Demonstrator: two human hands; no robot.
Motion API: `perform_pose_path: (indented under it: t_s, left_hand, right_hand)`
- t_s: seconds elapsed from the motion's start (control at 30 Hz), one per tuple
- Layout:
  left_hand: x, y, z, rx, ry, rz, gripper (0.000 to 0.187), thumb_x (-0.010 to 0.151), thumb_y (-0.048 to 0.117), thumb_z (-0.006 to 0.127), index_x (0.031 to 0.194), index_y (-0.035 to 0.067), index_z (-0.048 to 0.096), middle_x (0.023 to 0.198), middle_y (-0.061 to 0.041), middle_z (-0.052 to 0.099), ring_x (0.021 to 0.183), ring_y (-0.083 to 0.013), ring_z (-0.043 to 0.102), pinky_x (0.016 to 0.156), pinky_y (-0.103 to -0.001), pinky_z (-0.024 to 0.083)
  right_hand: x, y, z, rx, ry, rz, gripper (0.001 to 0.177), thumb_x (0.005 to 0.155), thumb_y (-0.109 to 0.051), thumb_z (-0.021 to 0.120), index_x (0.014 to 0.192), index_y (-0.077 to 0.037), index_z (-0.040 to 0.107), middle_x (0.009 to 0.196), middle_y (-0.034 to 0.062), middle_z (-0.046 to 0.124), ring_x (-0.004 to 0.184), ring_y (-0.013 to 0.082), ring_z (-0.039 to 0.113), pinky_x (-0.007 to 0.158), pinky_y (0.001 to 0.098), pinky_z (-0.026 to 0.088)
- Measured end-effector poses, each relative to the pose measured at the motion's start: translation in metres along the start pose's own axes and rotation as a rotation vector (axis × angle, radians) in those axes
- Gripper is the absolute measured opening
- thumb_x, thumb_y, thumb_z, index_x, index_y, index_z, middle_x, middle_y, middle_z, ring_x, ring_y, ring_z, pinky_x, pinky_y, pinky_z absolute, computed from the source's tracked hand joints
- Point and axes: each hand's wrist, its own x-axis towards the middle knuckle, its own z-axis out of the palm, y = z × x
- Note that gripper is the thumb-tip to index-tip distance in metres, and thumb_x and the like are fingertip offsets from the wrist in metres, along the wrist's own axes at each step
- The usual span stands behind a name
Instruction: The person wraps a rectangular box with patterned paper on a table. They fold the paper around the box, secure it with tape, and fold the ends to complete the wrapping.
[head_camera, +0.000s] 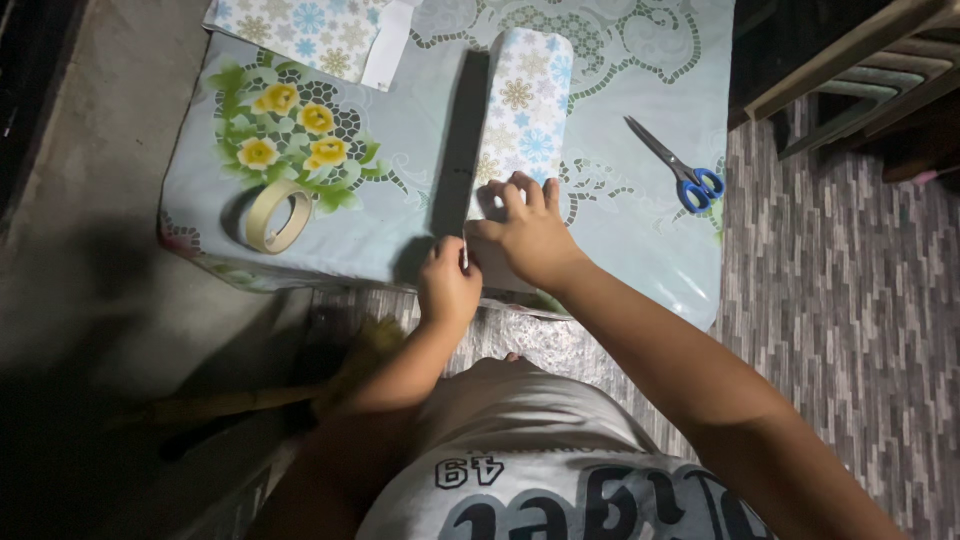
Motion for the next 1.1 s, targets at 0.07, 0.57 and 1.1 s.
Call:
perform_pose_path:
  t_s: [0.07, 0.57, 1.1]
  left_hand:
    - [-0.003, 0.003, 0.004, 0.003, 0.006, -0.036, 0.022, 0.076, 0.001, 0.069, 0.095, 0.007, 0.060, 0.091, -0.018, 0.065, 0.084, -0.0425, 0.064, 0.071, -0.051, 0.051]
    - [0.062, -0.016, -0.076, 0.545, -0.395, 0.902, 0.053, 0.070, 0.001, 0.066, 0.118, 0.022, 0.070, 0.141, -0.008, 0.057, 0.126, -0.0286, 0.053, 0.105, -0.049, 0.041]
    - [0.130, 0.000, -0.043, 0.409, -0.579, 1.510, 0.025, 0.086, 0.014, 0.061, 0.106, 0.004, 0.074, 0.138, -0.011, 0.063, 0.135, -0.0277, 0.054, 0.116, -0.040, 0.043]
  right_hand:
    - [-0.003, 0.000, -0.002, 0.058, 0.037, 0.000, 0.035, 0.085, -0.024, 0.066, 0.119, -0.031, 0.075, 0.149, 0.0140, 0.045, 0.140, 0.0488, 0.035, 0.110, 0.0778, 0.025]
    - [-0.014, 0.013, -0.005, 0.130, 0.006, -0.080, 0.058, 0.069, -0.009, 0.068, 0.126, -0.018, 0.072, 0.154, 0.0196, 0.040, 0.144, 0.0490, 0.030, 0.115, 0.0719, 0.022]
    - [-0.034, 0.050, -0.007, 0.694, 0.208, -0.050, 0.018, 0.081, 0.003, 0.066, 0.095, -0.004, 0.059, 0.146, 0.0146, 0.059, 0.149, 0.0370, 0.047, 0.119, 0.0571, 0.040]
